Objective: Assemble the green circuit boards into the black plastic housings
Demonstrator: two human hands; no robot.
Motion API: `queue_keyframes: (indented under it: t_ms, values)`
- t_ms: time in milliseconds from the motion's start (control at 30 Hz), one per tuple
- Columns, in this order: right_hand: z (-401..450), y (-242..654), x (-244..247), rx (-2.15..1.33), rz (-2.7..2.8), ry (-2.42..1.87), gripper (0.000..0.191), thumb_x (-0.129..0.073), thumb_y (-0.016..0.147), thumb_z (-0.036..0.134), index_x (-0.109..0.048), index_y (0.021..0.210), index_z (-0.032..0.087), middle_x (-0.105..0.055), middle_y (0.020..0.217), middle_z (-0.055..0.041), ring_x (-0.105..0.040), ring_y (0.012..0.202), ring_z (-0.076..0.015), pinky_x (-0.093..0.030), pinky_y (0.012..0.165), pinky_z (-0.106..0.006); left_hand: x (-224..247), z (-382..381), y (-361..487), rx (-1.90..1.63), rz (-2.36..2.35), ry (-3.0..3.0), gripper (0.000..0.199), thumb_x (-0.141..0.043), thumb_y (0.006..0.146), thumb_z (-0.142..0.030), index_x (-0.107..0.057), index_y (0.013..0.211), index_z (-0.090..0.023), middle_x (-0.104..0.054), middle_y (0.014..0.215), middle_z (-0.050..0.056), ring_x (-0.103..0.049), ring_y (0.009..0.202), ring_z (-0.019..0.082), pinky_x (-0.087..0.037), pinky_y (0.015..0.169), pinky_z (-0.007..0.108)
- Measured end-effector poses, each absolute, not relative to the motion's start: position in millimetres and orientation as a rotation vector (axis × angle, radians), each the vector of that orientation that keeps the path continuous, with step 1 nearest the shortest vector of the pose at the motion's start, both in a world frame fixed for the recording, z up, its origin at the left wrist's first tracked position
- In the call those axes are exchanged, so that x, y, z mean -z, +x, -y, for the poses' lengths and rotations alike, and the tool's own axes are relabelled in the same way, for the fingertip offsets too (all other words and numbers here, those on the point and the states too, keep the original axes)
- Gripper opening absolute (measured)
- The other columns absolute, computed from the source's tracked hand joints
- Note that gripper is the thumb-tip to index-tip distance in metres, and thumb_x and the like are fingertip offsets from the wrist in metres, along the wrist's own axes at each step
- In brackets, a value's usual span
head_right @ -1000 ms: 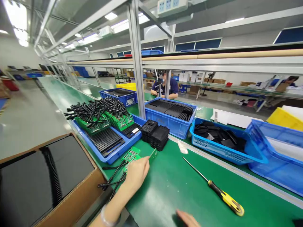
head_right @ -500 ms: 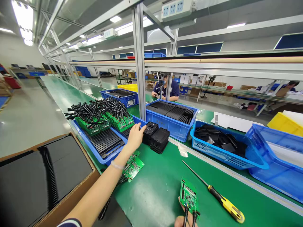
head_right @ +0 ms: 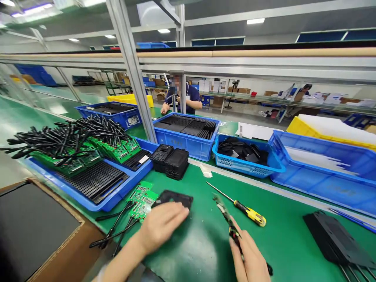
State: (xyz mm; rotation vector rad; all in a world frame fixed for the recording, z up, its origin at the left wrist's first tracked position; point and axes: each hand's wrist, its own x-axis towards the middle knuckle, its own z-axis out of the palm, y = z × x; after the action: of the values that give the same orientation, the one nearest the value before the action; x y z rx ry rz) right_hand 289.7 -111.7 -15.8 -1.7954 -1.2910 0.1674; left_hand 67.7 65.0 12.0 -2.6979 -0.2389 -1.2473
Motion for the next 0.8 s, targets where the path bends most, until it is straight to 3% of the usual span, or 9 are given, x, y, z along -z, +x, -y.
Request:
queue_keyframes:
  t_ms: [100,267,333,400,467,500,600,700,800]
  values:
    - [104,303,19,0.218,1.679,-1.823,0.047,-0.033,0.101,0.038,-0.041,0.145,0.024,-0.055,0.077,-0.0048,-0.056,0.067,-0.0191,-0.051,0.06,-0.029,19,-17,85,1.201,0.145,-2.856,0.026,-0.04,0.099,-0.014,-0.065,0.105,-0.01,-0.074,0.091,0.006,-0.07,0.087,0.017,-0.058,0.079,0.028]
    - [98,299,25,0.424,1.928,-1.857,0.058,-0.028,0.097,0.013,-0.019,0.153,0.025,-0.055,0.083,-0.0065,-0.053,0.068,-0.0203,-0.047,0.056,-0.032,28,5,89,1.302,0.197,-2.977,0.033,-0.039,0.101,-0.035,-0.064,0.099,-0.013,-0.07,0.079,0.005,-0.067,0.072,0.018,-0.057,0.066,0.029]
    - [98,291,27,0.355,1.949,-1.851,0.063,-0.029,0.094,0.008,-0.014,0.154,0.021,-0.055,0.085,-0.0073,-0.052,0.071,-0.021,-0.048,0.059,-0.034,18,-2,85,1.224,0.303,-2.993,0.034,-0.042,0.099,-0.037,-0.06,0.115,-0.013,-0.07,0.095,0.011,-0.067,0.087,0.023,-0.058,0.075,0.035]
    - [97,284,29,0.277,1.954,-1.821,0.066,-0.03,0.092,0.005,-0.013,0.154,0.017,-0.055,0.086,-0.0078,-0.052,0.073,-0.0216,-0.049,0.063,-0.036,7,-10,83,0.982,0.394,-3.052,0.052,-0.046,0.096,-0.047,-0.048,0.136,-0.013,-0.058,0.128,0.02,-0.056,0.118,0.034,-0.054,0.092,0.048]
    - [97,280,30,0.251,1.943,-1.77,0.065,-0.031,0.091,0.004,-0.013,0.154,0.014,-0.055,0.084,-0.0072,-0.051,0.073,-0.0213,-0.05,0.064,-0.036,2,-17,84,0.679,0.41,-3.171,0.065,-0.05,0.094,-0.048,-0.032,0.147,-0.014,-0.042,0.145,0.022,-0.037,0.136,0.039,-0.044,0.103,0.058]
    - [97,278,30,0.252,1.927,-1.744,0.064,-0.031,0.091,0.004,-0.016,0.153,0.013,-0.055,0.083,-0.0066,-0.051,0.071,-0.0209,-0.05,0.064,-0.035,2,-19,85,0.562,0.407,-3.239,0.064,-0.05,0.095,-0.042,-0.027,0.149,-0.016,-0.042,0.145,0.02,-0.035,0.137,0.037,-0.04,0.106,0.06]
    - [98,277,28,0.307,1.861,-1.657,0.047,-0.035,0.093,0.005,-0.038,0.14,0.009,-0.059,0.093,-0.01,-0.055,0.083,-0.022,-0.05,0.073,-0.036,9,-18,87,0.385,0.428,-3.417,0.06,-0.046,0.097,-0.024,-0.021,0.151,-0.022,-0.049,0.135,0.015,-0.043,0.131,0.029,-0.035,0.11,0.059]
    - [104,277,24,0.422,1.877,-1.55,0.023,-0.04,0.095,0.007,-0.058,0.108,0.014,-0.062,0.103,-0.0107,-0.056,0.098,-0.0232,-0.047,0.085,-0.036,18,-13,87,0.431,0.498,-3.454,0.062,-0.048,0.094,-0.02,-0.023,0.151,-0.022,-0.046,0.134,0.016,-0.041,0.132,0.03,-0.032,0.11,0.064]
    - [112,277,23,0.302,1.978,-1.595,0.021,-0.038,0.099,0.012,-0.059,0.099,0.016,-0.062,0.088,-0.0066,-0.058,0.079,-0.0187,-0.046,0.071,-0.031,26,-9,86,0.505,0.508,-3.42,0.063,-0.052,0.091,-0.018,-0.027,0.149,-0.021,-0.042,0.134,0.017,-0.035,0.135,0.034,-0.029,0.108,0.069]
